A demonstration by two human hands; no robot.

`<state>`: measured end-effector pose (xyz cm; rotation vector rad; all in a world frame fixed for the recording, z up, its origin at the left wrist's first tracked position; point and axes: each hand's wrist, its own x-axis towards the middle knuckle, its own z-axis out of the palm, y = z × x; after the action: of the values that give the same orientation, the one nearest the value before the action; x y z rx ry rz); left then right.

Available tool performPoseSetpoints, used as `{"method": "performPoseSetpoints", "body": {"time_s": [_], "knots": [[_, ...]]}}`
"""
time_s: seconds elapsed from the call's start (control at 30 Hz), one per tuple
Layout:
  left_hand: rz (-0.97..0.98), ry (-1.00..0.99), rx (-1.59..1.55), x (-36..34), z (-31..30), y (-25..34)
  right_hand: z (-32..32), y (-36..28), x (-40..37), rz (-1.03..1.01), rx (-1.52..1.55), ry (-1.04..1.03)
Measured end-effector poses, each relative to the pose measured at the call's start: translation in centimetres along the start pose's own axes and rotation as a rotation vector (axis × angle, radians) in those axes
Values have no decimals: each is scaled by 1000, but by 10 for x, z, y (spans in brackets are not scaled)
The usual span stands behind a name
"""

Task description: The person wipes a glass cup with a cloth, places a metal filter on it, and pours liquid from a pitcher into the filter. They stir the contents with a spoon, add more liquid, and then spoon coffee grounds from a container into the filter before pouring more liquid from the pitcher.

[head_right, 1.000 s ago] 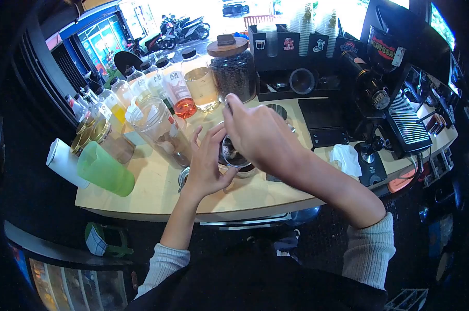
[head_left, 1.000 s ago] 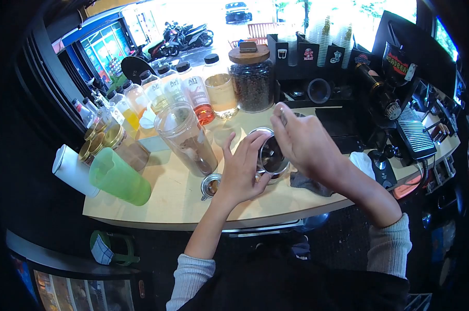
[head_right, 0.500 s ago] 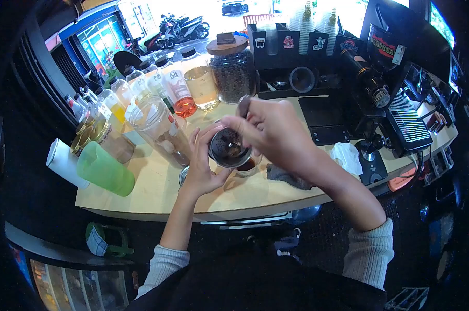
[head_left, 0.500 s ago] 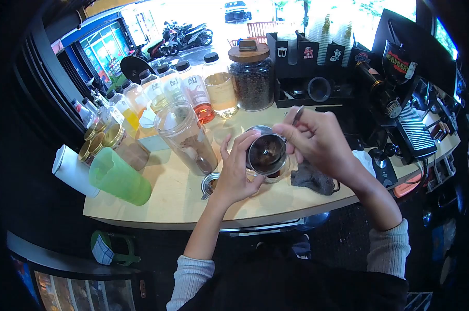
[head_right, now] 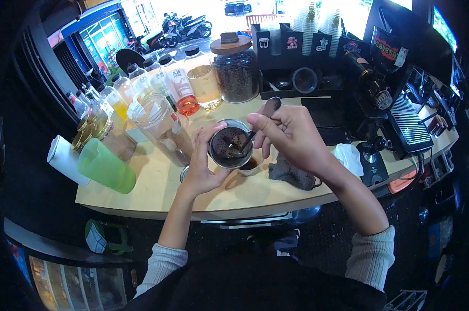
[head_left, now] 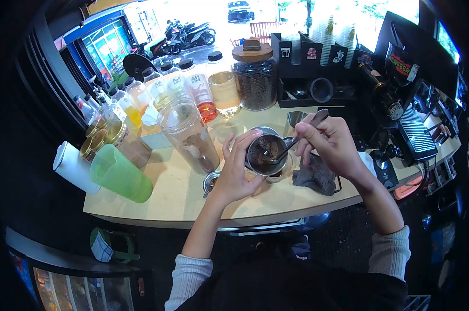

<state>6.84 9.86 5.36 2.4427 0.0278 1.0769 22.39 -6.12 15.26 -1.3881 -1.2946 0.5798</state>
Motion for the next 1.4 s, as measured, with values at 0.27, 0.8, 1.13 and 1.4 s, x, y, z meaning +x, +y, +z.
{"method": "performPoseSetpoints", "body": {"time_s": [0.27, 0.8, 1.13, 1.4], "knots": [[-2, -20, -10, 2, -1, 0, -3, -1, 0, -46, -105, 11], [33, -111, 22, 5, 0, 5, 0, 3, -6, -153, -142, -108], [-9, -93, -20, 5, 3, 2, -3, -1, -6, -62, -156, -40], [-31, -104, -33, 11, 0, 4, -11, -12, -7, -89, -41, -6]]}}
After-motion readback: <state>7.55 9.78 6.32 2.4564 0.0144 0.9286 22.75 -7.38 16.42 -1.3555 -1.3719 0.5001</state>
